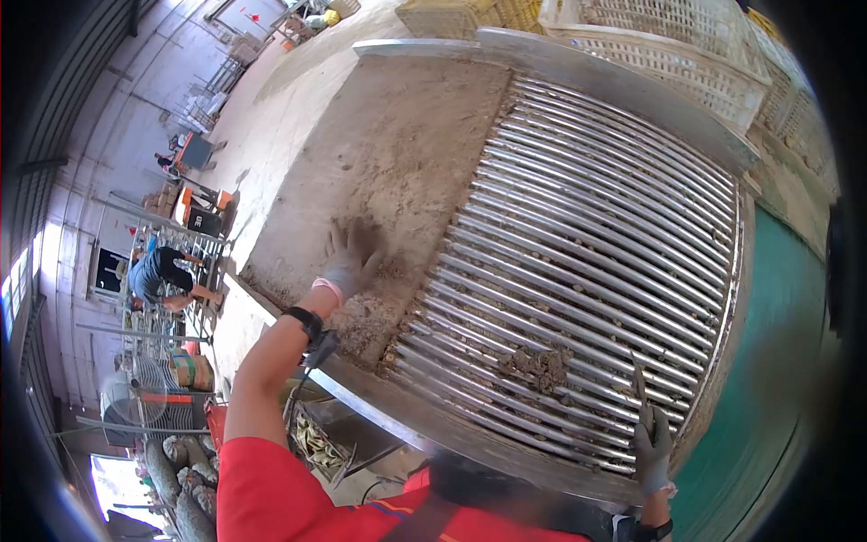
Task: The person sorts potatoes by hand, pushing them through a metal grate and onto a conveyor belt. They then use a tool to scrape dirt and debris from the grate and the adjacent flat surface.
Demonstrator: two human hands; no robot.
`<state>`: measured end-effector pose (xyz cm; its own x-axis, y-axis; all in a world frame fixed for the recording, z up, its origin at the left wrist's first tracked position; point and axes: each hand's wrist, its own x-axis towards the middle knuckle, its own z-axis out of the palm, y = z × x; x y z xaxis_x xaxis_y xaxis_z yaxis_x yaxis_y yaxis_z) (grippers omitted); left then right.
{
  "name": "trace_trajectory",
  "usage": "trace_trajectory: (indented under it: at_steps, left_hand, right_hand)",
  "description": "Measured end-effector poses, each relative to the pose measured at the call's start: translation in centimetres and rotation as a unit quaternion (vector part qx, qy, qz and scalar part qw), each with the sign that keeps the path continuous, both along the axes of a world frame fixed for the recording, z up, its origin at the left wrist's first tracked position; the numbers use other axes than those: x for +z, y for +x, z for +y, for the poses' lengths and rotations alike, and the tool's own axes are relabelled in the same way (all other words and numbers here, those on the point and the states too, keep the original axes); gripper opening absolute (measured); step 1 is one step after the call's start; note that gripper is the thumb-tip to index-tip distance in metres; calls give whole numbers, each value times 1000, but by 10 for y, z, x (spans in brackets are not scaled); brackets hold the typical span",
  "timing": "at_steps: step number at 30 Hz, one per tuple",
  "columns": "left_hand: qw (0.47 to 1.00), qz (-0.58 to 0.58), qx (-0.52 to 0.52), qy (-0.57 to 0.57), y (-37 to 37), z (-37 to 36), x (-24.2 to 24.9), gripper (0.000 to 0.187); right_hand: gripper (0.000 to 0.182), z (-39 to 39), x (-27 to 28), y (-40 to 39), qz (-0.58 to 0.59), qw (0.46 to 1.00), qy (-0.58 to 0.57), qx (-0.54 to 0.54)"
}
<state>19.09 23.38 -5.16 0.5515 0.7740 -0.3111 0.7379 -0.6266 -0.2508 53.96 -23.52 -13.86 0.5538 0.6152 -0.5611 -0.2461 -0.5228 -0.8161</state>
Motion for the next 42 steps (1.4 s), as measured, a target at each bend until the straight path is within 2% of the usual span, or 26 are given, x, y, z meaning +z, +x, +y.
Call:
trace_trajectory:
  at_steps: [2, 3, 5, 7, 10, 12, 14, 16, 17, 18, 19, 22, 24, 25, 28, 30, 31, 34, 35, 37, 39, 41, 42]
  left_hand:
    - [997, 6, 8, 80, -43, -10, -33, 71]
    - [988, 83, -129, 4, -38, -18, -26, 70]
    - [946, 117, -216, -211, -26, -46, -4, 70]
    - [880, 19, -128, -457, -23, -56, 18, 74]
    - [859, -232, -111, -443, -52, -34, 52, 64]
    - [931, -205, 25, -301, -72, -28, 116, 67]
    - [938, -248, 29, -243, -114, -37, 133, 67]
    - [943, -270, 38, -190, -141, -57, 122, 69]
    - [946, -273, 47, -169, -153, -72, 110, 71]
    - [948, -277, 56, -147, -162, -85, 98, 73]
    - [928, -335, 81, -139, -167, -95, 87, 73]
    - [851, -485, 144, -138, -160, -123, 45, 75]
    - [801, -557, 152, -159, -151, -132, 20, 76]
    - [828, -536, 118, -114, -151, -128, 23, 79]
    - [802, -579, 125, -78, -153, -133, 11, 84]
    - [781, -610, 120, -63, -156, -135, 3, 88]
    - [770, -625, 118, -55, -156, -137, -3, 90]
    - [714, -687, 131, -31, -155, -140, -16, 91]
    - [705, -694, 142, -28, -154, -140, -14, 91]
    - [683, -712, 159, -25, -150, -140, -12, 90]
    - [632, -757, 161, -44, -148, -143, -21, 89]
    - [628, -762, 151, -32, -148, -143, -24, 88]
    - [649, -747, 142, -12, -149, -141, -23, 87]
  right_hand:
    - [35, 25, -22, -4, -7, 999, 45, 5]
    - [40, 60, 13, -10, 39, 998, 42, 16]
    - [45, 108, 23, -17, 20, 996, 41, 79]
    - [50, 151, 23, -24, -40, 985, 54, 160]
    - [54, 225, 24, -40, -193, 923, 162, 292]
    - [53, 283, 28, -54, -253, 871, 212, 363]
    - [52, 338, 31, -74, -239, 860, 178, 415]
    - [53, 384, 39, -115, -303, 824, 84, 472]
    - [52, 394, 15, -136, -282, 825, 150, 467]
    - [53, 391, 13, -157, -259, 824, 164, 477]
    - [53, 389, 11, -178, -236, 822, 177, 487]
    - [49, 342, 40, -226, -153, 765, 56, 622]
    - [51, 315, 42, -239, -172, 758, 112, 620]
    - [52, 313, 45, -240, -183, 752, 143, 617]
    - [52, 353, 63, -218, -285, 684, -5, 671]
    - [47, 365, 13, -213, -304, 784, 129, 525]
    - [46, 381, 7, -225, -307, 806, 188, 470]
    - [44, 376, 20, -263, -266, 804, 252, 468]
    - [44, 351, 20, -268, -264, 770, 267, 517]
    - [43, 341, 42, -275, -238, 728, 219, 605]
    - [43, 346, 77, -275, -187, 708, 92, 675]
    - [47, 387, 78, -252, -185, 764, 48, 616]
    - [48, 400, 74, -252, -194, 782, 51, 590]
